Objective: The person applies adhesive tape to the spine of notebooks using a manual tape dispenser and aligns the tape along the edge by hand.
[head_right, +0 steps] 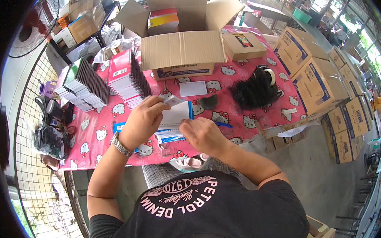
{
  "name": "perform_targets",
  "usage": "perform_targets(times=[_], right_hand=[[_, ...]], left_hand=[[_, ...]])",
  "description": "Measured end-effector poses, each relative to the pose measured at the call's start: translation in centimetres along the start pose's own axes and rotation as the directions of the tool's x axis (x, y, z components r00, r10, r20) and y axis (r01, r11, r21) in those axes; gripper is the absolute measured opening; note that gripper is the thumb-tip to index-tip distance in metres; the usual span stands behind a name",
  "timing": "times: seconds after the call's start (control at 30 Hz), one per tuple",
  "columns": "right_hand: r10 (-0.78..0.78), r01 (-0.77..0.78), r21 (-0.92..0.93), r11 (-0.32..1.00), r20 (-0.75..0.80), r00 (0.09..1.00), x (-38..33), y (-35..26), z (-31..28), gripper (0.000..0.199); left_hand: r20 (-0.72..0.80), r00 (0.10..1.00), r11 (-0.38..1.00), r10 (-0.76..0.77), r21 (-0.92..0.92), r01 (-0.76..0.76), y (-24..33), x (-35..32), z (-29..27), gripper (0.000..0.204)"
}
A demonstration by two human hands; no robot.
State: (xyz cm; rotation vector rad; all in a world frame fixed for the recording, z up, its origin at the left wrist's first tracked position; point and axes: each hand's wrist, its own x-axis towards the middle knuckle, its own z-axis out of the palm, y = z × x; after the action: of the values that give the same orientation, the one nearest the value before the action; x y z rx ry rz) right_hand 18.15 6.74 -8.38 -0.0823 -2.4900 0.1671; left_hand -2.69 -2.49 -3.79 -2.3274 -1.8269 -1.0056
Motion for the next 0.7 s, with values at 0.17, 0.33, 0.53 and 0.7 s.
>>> perform_targets(times=[0.17, 0.33, 0.53, 0.7], right_hand=[[0.049, -0.047, 0.12, 0.992, -0.014, 0.999, 0.8, 0.3, -0.3, 0.028], [0.238, -0.206, 0.364, 0.908, -0.045, 0.97, 1.0, 0.3, 0.2, 0.036], [0.396, -0.419, 0.626, 0.658, 0.187, 0.899, 2.7, 1.9, -0.6, 0.037], [0.464, -0.52, 0.58, 0.627, 0.258, 0.848, 2.9, 2.7, -0.4, 0.039]], left_hand=[[-0.026, 0.999, 0.992, 0.04, 0.124, -0.036, 0.5, 0.5, 0.1, 0.02], [0.04, 0.994, 0.989, 0.106, 0.098, -0.109, 0.6, 0.5, -0.3, 0.02], [0.165, 0.984, 0.993, 0.069, -0.102, -0.053, 0.2, 0.7, -1.6, 0.019], [0.295, 0.954, 0.992, 0.05, -0.126, -0.013, 0.0, 0.7, -1.1, 0.026]])
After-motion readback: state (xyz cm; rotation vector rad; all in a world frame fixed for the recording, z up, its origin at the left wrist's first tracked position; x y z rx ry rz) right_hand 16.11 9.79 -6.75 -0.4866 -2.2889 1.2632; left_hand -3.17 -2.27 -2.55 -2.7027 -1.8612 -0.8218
